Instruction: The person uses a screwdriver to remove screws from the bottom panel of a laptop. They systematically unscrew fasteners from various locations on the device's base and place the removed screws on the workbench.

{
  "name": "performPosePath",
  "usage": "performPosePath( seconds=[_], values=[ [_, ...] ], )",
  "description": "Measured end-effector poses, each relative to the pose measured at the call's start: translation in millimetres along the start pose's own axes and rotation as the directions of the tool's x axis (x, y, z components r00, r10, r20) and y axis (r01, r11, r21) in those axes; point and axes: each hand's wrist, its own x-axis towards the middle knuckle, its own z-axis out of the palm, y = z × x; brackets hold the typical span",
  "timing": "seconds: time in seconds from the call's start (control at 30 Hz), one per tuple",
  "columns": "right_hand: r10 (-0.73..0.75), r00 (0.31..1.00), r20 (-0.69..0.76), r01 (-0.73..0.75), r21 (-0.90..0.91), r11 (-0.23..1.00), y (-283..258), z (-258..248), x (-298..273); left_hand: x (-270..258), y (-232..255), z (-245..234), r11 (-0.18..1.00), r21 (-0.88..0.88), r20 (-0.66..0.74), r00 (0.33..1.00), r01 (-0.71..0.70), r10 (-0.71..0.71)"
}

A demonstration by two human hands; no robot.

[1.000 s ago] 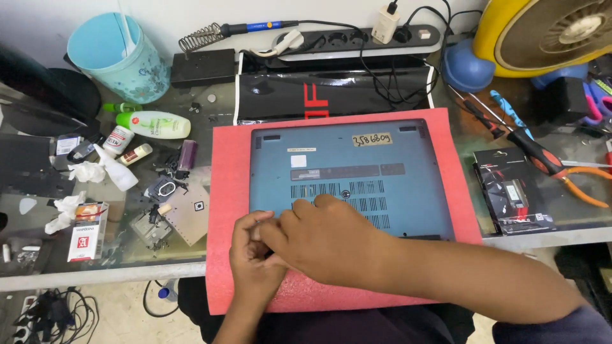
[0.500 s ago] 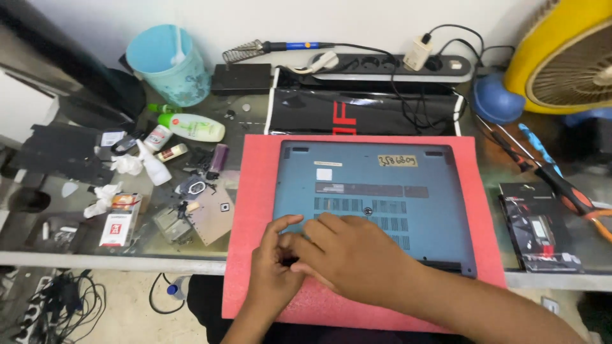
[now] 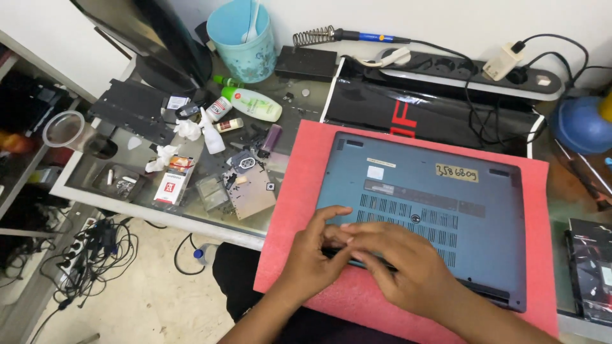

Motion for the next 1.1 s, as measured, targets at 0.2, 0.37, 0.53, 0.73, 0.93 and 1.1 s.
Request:
performPosePath(
  seconds=[0.2,0.37,0.53,0.73,0.93,1.1],
  values=[
    [0.036,0.990,-0.133,-0.051,-0.107,0.993,3,7,-5,-1,-10,3,0.997,0.029,-0.056,0.996,0.069,-0.067],
    [-0.040,0.989,-0.140,0.022,-0.128,0.992,-1,5,-6,0,-1,-1,0.991,0.082,-0.020,0.994,0.105,-0.104],
    [-0.051,0.996,-0.077,0.048,-0.043,0.998,-9,3,-6,0,9,-7,0.984,0.173,0.068,0.996,0.052,-0.065],
    [0.029,0.989,-0.148,-0.048,-0.126,0.991,1,19,-20,-3,-3,-3,0.971,0.229,-0.018,0.998,0.064,-0.061],
    [0.034,0.976,-0.216,-0.062,-0.124,0.990,9,27,-23,-2,-6,-1,0.978,0.209,-0.019,1.000,0.018,-0.014],
    [0.001,0.981,-0.196,-0.024,-0.113,0.993,2,21,-14,-4,-13,-2,0.970,0.241,-0.018,1.000,0.025,-0.021]
  ],
)
